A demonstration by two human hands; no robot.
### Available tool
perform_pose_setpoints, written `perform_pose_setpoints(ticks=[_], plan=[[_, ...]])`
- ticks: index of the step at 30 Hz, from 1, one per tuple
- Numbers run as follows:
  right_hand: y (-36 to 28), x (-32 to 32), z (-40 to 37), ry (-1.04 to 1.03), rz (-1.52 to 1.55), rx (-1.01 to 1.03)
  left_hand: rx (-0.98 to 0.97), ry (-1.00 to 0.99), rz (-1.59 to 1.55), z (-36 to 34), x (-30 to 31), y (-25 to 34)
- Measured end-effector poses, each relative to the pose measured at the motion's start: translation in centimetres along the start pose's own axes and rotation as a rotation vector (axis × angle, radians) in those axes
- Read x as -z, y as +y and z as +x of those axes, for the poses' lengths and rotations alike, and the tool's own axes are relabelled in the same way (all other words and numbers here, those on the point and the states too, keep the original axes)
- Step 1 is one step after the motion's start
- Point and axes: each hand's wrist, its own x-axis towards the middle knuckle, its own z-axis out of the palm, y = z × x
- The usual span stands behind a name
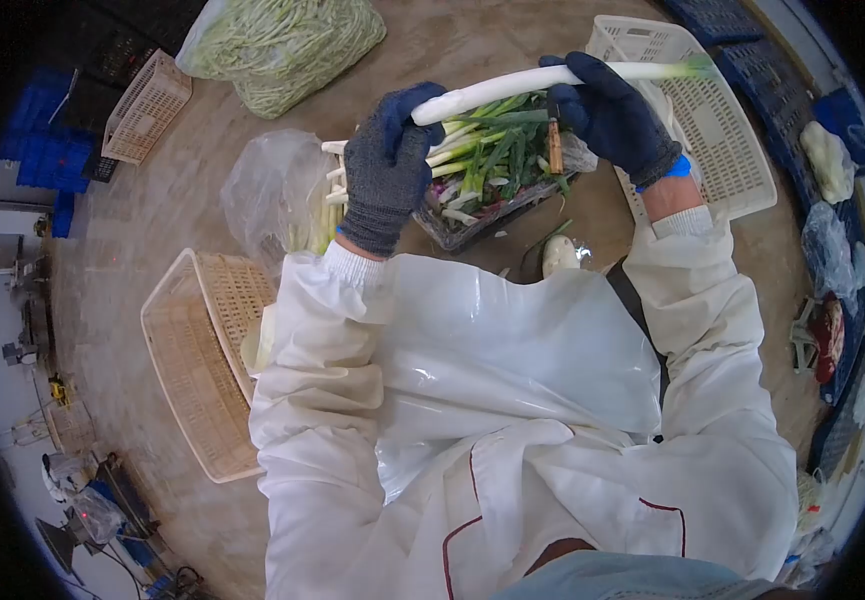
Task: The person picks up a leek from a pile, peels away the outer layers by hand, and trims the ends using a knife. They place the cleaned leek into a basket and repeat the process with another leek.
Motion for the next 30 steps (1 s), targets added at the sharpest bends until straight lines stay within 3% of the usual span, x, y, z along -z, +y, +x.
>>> perform_pose_setpoints(ticks=[3,6,9,13,14,17,24,27,29,30], plan=[[-0.2,1.0,0.5,-0.022,0.524,-0.274,-0.243,0.045,0.431,0.7,1.4,-0.7],[-1.1,1.0,0.2,0.033,0.394,-0.208,0.017,0.007,0.157,1.1,1.6,0.5],[-1.7,0.6,0.1,0.020,0.211,-0.117,0.562,-0.183,-0.474,0.8,2.0,-0.5],[-1.5,-1.0,-0.2,-0.034,-0.161,0.118,0.691,-0.270,-0.974,0.6,0.4,0.5],[-1.4,-1.2,-0.3,-0.081,-0.215,0.153,0.753,-0.155,-0.933,0.6,0.0,0.8],[-1.1,-1.9,-0.4,-0.102,-0.212,0.132,0.706,-0.051,-1.066,0.3,-0.6,-0.3],[-0.9,-2.1,-0.4,0.004,-0.333,0.083,0.397,-0.015,-0.639,-0.1,-1.1,0.4],[0.1,-0.7,-0.2,-0.104,-1.101,0.590,0.257,-0.007,-0.489,0.0,-1.1,0.4],[0.6,-0.1,-0.3,-0.091,-1.038,0.538,0.178,-0.003,-0.304,0.0,-1.0,0.5],[0.7,0.1,-0.4,-0.084,-1.006,0.511,0.034,-0.019,-0.085,0.1,-0.5,0.2]])
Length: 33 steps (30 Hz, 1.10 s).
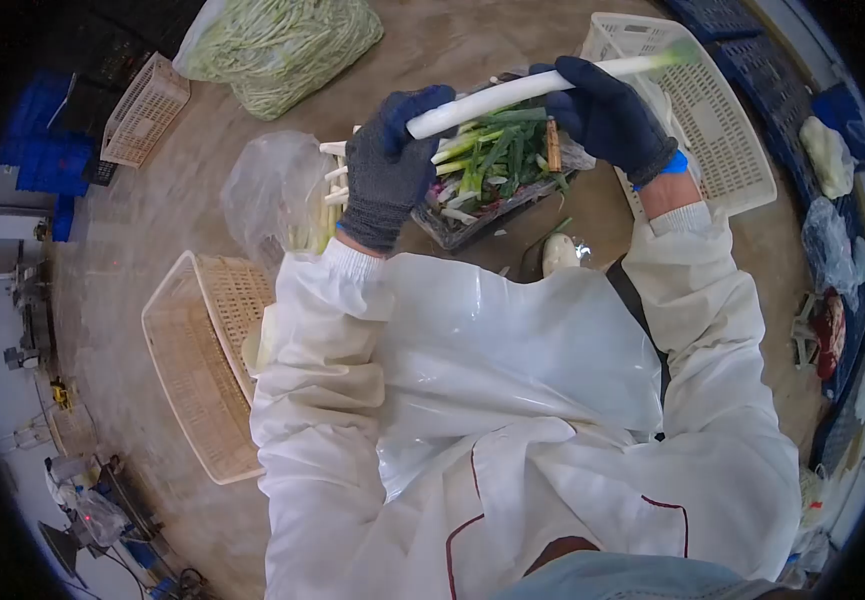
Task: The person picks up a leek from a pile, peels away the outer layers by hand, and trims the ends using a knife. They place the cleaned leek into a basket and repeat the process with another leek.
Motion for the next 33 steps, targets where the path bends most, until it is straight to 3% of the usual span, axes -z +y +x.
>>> perform_pose_setpoints(ticks=[2,4,5,6,9,11,13,16,19,22,23,24,28,33], plan=[[0.0,0.4,0.0,0.026,0.520,-0.427,-0.284,-0.039,0.442,0.6,1.4,-0.4],[0.2,0.8,-0.2,0.003,0.692,-0.500,-0.067,0.093,0.151,0.5,1.1,-0.1],[0.7,1.1,-0.4,-0.034,0.602,-0.361,0.043,0.157,0.005,0.5,1.0,0.0],[1.2,1.5,-0.6,-0.072,0.510,-0.222,0.022,0.196,-0.187,0.8,1.2,-0.4],[1.6,2.8,0.1,-0.115,-0.123,0.010,0.304,0.073,-0.294,1.3,2.1,-1.2],[0.3,3.5,0.6,-0.013,0.452,-0.490,0.129,-0.071,0.291,0.2,1.8,-4.8],[-0.9,3.8,0.9,0.020,0.761,-0.633,0.220,-0.284,0.541,-0.3,2.1,-6.0],[-1.6,3.2,1.2,-0.013,0.685,-0.544,0.270,-0.281,0.172,0.0,1.5,-4.1],[-1.7,2.7,1.3,-0.009,0.812,-0.586,0.407,-0.192,0.083,-0.6,-1.2,-2.2],[-1.3,2.4,0.8,-0.128,-0.201,0.079,0.129,-0.113,0.563,-1.0,-1.5,-1.2],[-0.9,2.3,0.6,-0.127,-0.109,0.030,0.032,-0.083,0.723,-0.9,-1.6,-1.1],[-0.5,2.3,0.4,-0.124,-0.018,-0.019,-0.084,-0.023,0.675,-1.0,-1.6,-1.8],[0.6,2.3,0.0,-0.105,-0.004,-0.005,0.105,-0.165,0.591,-1.4,-2.0,-1.0],[-1.6,2.5,0.8,-0.063,0.257,-0.371,0.512,-0.203,0.081,-1.3,-2.0,-0.1]])
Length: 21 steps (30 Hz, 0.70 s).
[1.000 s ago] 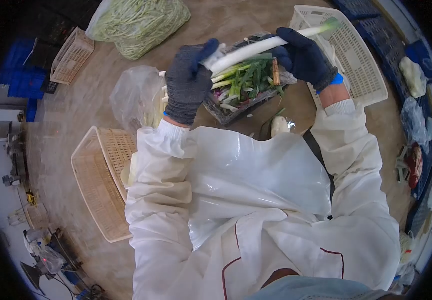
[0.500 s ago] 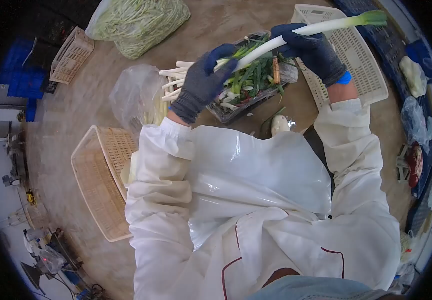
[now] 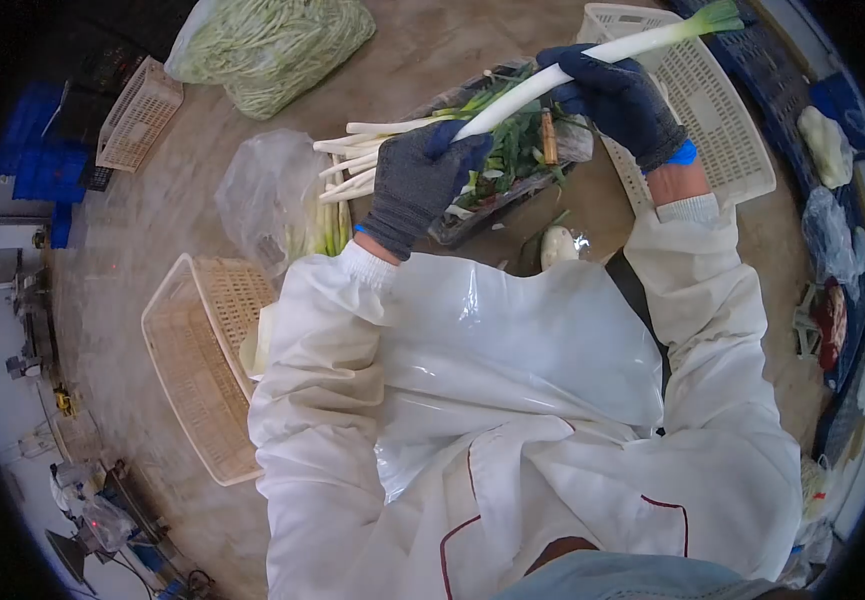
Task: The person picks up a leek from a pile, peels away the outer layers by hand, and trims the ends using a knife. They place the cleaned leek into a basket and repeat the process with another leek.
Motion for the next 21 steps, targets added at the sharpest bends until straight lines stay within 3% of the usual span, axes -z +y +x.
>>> perform_pose_setpoints(ticks=[3,6,9,12,13,16,17,21], plan=[[-0.3,-0.2,0.2,0.026,0.246,-0.052,0.160,-0.051,-0.382,-0.2,-0.3,0.7],[-1.1,-0.4,0.3,0.001,0.398,-0.045,0.268,-0.191,-0.514,0.6,0.6,0.2],[-1.5,-0.1,0.3,-0.063,0.402,0.043,0.150,-0.252,-0.581,0.8,1.3,-1.1],[-1.5,-0.2,0.3,-0.054,0.468,0.060,0.342,-0.264,-0.245,2.9,3.0,-5.1],[-1.5,-0.1,0.4,-0.038,0.504,0.052,-0.044,-0.232,0.670,3.5,3.0,-6.8],[-0.6,0.1,0.8,-0.016,0.415,-0.011,-0.119,-0.043,0.144,3.6,2.9,-7.7],[-0.3,-0.2,0.9,0.007,0.428,-0.099,0.010,-0.072,-0.085,3.6,3.5,-6.1],[-0.1,-2.9,0.8,0.052,0.433,-0.177,-0.139,-0.009,-0.018,3.1,1.6,-2.5]])
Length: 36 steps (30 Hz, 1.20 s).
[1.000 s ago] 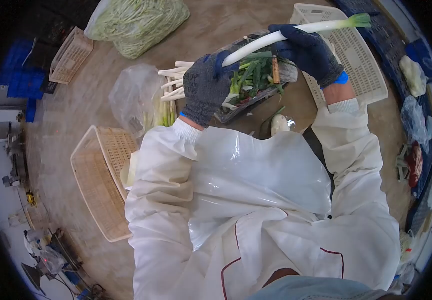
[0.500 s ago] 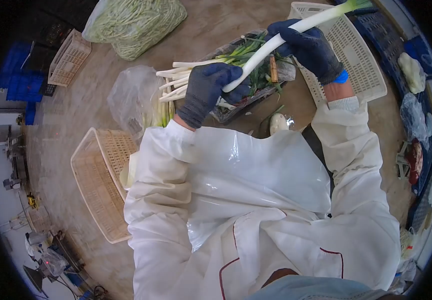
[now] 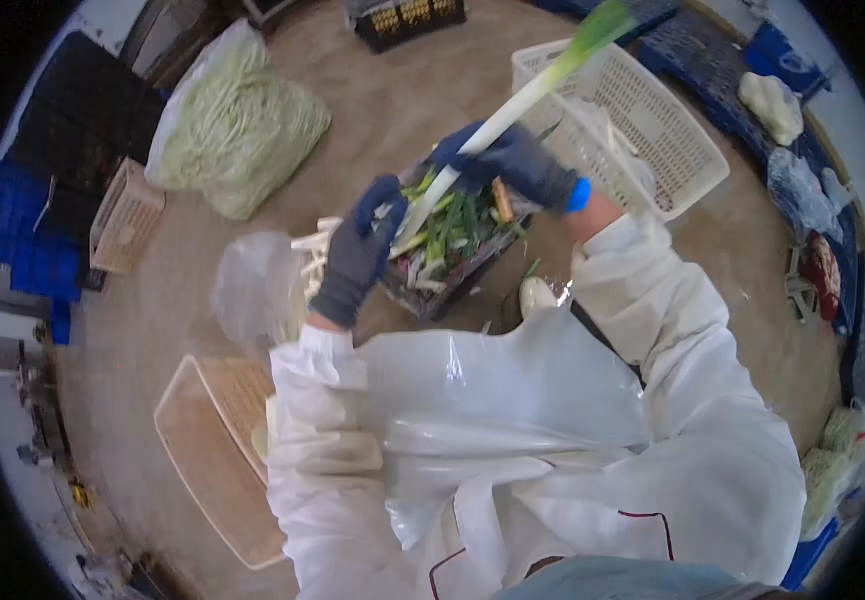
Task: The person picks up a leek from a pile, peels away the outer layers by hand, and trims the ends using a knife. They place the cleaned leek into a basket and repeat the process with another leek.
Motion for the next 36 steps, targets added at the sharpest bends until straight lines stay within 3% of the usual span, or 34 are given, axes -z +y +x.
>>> perform_pose_setpoints(ticks=[5,8,9,11,12,15,16,17,19,22,24,25,26,27,28,29,30,31,33,36], plan=[[0.1,-2.1,0.0,-0.015,0.034,-0.043,-0.193,-0.147,0.593,-1.7,-0.6,-1.0],[1.0,-2.1,0.0,0.041,-0.038,-0.091,-0.156,-0.237,0.719,-2.9,0.3,0.4],[0.7,-2.1,0.3,0.053,-0.084,-0.102,-0.417,-0.177,0.750,-2.8,0.5,-0.2],[0.0,-2.3,0.2,0.035,0.019,-0.159,-0.320,-0.311,0.725,-3.1,1.0,-0.4],[-0.5,-2.4,-0.1,0.037,0.085,-0.189,-0.389,-0.312,0.607,-3.0,1.0,-0.3],[-0.8,-2.1,-0.2,0.078,0.171,-0.225,0.114,-0.318,-0.055,-3.2,1.3,2.4],[-0.4,-1.9,0.0,0.092,0.153,-0.212,0.214,-0.269,-0.062,-2.4,2.1,0.8],[-0.1,-1.8,0.1,0.104,0.136,-0.200,0.266,-0.184,0.108,-1.5,3.3,-1.6],[-0.2,-2.0,0.1,0.089,0.091,-0.237,0.074,0.053,0.693,-0.9,3.7,-2.4],[1.1,-3.7,-0.3,0.112,-0.020,-0.154,0.003,-0.021,-0.140,-1.2,0.0,0.3],[1.6,-5.5,-0.9,0.111,-0.110,-0.013,0.071,-0.271,-0.215,-2.0,-2.1,1.9],[1.7,-4.7,-0.7,-0.003,0.037,-0.182,0.293,-0.306,-0.268,-2.5,-1.8,1.6],[0.1,-4.2,-0.7,0.036,-0.105,-0.173,0.229,-0.321,0.048,-2.3,-0.7,1.3],[1.0,-1.2,0.6,0.028,-0.450,0.104,0.001,-0.223,0.525,-2.1,0.7,0.0],[1.8,1.8,1.9,0.121,-0.809,0.378,-0.189,-0.004,0.732,-3.0,2.5,1.7],[0.7,4.9,2.4,0.256,-0.919,0.414,-0.274,0.134,0.866,-3.3,4.9,0.5],[3.3,12.0,4.3,0.237,-1.612,0.583,-0.216,0.195,0.909,-4.6,6.9,2.7],[4.6,15.8,5.3,0.313,-1.458,0.619,0.079,0.128,1.087,-5.9,8.7,5.0],[5.2,18.9,5.1,0.267,-1.917,0.586,-0.110,0.395,1.083,-10.1,13.4,2.8],[5.0,17.7,4.1,0.079,-1.797,0.501,0.327,0.601,1.119,-19.8,19.3,3.1]])
